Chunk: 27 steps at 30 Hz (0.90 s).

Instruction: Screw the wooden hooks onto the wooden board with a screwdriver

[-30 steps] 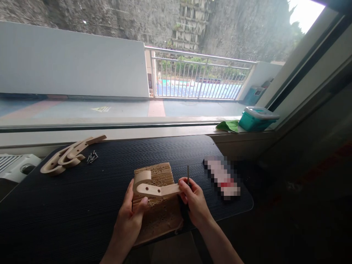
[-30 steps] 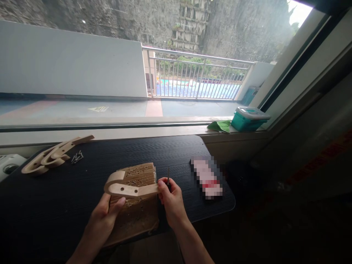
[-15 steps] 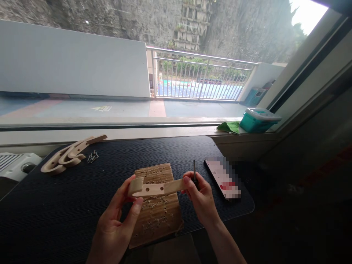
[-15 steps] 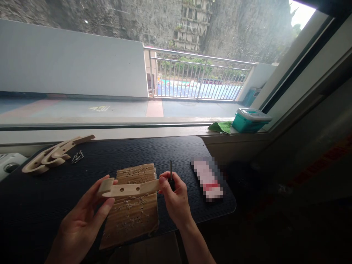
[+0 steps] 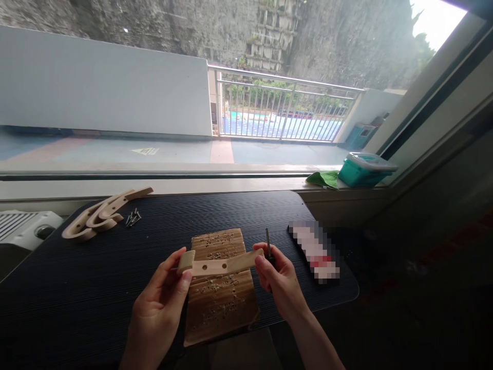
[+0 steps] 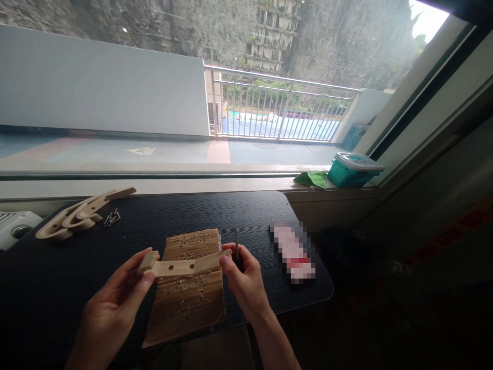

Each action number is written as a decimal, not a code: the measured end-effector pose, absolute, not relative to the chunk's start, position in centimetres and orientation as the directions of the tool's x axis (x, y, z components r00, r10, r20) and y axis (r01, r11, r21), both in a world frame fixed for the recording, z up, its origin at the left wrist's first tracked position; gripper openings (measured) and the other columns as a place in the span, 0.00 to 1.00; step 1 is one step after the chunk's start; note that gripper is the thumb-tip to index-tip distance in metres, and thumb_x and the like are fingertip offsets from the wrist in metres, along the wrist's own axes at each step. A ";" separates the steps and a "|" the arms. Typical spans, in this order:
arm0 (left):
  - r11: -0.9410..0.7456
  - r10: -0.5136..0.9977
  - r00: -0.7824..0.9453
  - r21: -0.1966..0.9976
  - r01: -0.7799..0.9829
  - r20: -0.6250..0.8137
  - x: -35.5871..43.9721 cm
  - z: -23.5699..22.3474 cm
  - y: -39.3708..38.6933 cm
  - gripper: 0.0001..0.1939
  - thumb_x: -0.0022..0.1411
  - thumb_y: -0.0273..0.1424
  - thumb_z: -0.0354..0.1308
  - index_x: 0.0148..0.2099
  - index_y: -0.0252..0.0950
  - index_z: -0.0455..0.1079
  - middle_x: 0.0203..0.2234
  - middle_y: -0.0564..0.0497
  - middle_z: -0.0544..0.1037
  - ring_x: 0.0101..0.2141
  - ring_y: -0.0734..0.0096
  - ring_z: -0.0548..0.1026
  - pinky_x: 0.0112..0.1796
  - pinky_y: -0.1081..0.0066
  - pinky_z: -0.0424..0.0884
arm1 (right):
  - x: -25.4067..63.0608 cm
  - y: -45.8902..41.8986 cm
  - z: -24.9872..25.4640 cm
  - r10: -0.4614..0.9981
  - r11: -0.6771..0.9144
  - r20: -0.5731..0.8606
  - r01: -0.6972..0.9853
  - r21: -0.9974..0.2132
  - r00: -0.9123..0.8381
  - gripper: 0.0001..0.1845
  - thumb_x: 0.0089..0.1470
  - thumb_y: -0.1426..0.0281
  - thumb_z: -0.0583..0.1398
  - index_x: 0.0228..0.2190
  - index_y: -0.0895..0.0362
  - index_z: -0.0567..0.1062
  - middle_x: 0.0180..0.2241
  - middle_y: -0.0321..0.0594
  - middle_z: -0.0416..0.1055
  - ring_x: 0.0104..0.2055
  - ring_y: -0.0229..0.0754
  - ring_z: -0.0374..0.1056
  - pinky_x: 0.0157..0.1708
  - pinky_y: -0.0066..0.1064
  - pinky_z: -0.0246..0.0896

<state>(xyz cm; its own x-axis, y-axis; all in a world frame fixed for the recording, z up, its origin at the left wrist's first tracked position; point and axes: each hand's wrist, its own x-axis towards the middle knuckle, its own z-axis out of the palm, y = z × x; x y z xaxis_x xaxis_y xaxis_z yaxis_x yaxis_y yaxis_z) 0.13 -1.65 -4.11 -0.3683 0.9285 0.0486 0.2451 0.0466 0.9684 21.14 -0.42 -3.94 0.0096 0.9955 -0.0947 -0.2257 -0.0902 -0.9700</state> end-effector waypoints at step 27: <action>0.095 0.952 -0.299 0.989 0.110 -0.059 0.2 -4.8 -1.7 0.31 0.49 0.47 0.62 0.53 0.39 0.68 0.42 0.49 0.79 0.36 0.64 0.78 0.37 0.69 0.76 | 21.8 -0.7 -4.5 0.992 -0.111 -0.120 -0.223 -0.969 0.025 0.19 0.49 0.56 0.62 0.40 0.55 0.73 0.22 0.29 0.58 0.20 0.29 0.47 0.17 0.23 0.41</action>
<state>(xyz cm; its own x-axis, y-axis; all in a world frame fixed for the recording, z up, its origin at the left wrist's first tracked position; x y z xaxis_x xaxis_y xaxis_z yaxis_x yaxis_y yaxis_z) 0.25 -1.75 -4.79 -0.2991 0.9524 -0.0586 0.1098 0.0954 0.9894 21.83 -0.71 -4.54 0.0247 0.9925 -0.1199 -0.2225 -0.1114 -0.9685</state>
